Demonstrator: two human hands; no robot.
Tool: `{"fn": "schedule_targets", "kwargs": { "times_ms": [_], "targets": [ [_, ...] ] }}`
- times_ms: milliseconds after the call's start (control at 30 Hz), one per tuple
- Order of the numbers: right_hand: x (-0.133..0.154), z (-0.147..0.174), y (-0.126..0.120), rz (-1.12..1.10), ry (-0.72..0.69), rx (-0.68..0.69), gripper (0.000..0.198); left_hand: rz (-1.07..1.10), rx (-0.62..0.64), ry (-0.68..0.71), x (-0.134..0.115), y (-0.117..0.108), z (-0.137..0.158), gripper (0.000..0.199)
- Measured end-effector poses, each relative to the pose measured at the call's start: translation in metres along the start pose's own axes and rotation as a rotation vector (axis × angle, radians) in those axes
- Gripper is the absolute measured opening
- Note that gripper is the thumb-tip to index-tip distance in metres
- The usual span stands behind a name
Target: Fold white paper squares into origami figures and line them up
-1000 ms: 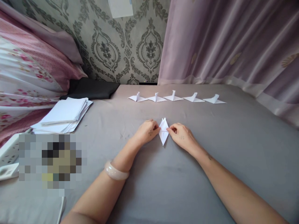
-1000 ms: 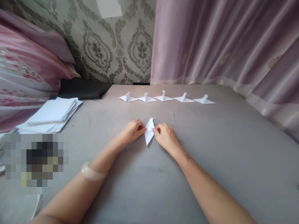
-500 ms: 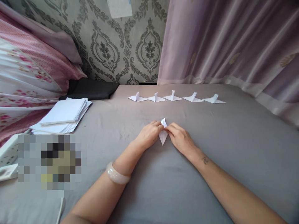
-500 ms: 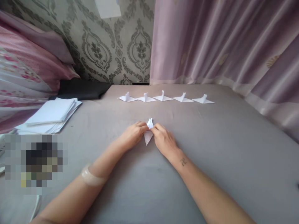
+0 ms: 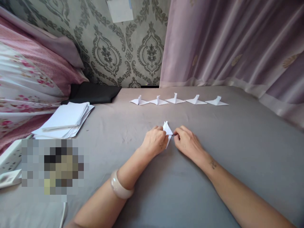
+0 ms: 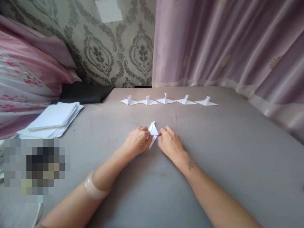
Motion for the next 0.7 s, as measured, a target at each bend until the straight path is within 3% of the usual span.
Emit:
{"fn": "schedule_targets", "kwargs": {
  "times_ms": [267,400,700],
  "targets": [
    [-0.007,-0.013,0.005,-0.445,0.116,0.149,0.032,-0.042,-0.044,-0.058,-0.007,0.011,-0.003,0.045],
    [-0.001,-0.012,0.008,-0.57,0.12,0.182,0.031,-0.029,-0.073,-0.08,-0.008,0.012,-0.003,0.037],
    [-0.01,-0.018,0.025,-0.836,0.279,0.04,0.026,-0.04,-0.035,-0.131,-0.012,0.007,-0.003,0.024]
  ]
}}
Point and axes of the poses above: each hand's wrist, its own z-axis away from the middle knuckle, its own y-axis out of the palm, x = y × z, the point moved 1 cm from there along -z, towards the middle knuckle, and after that the axes turned 9 degrees about y, right-handed, at the moved point
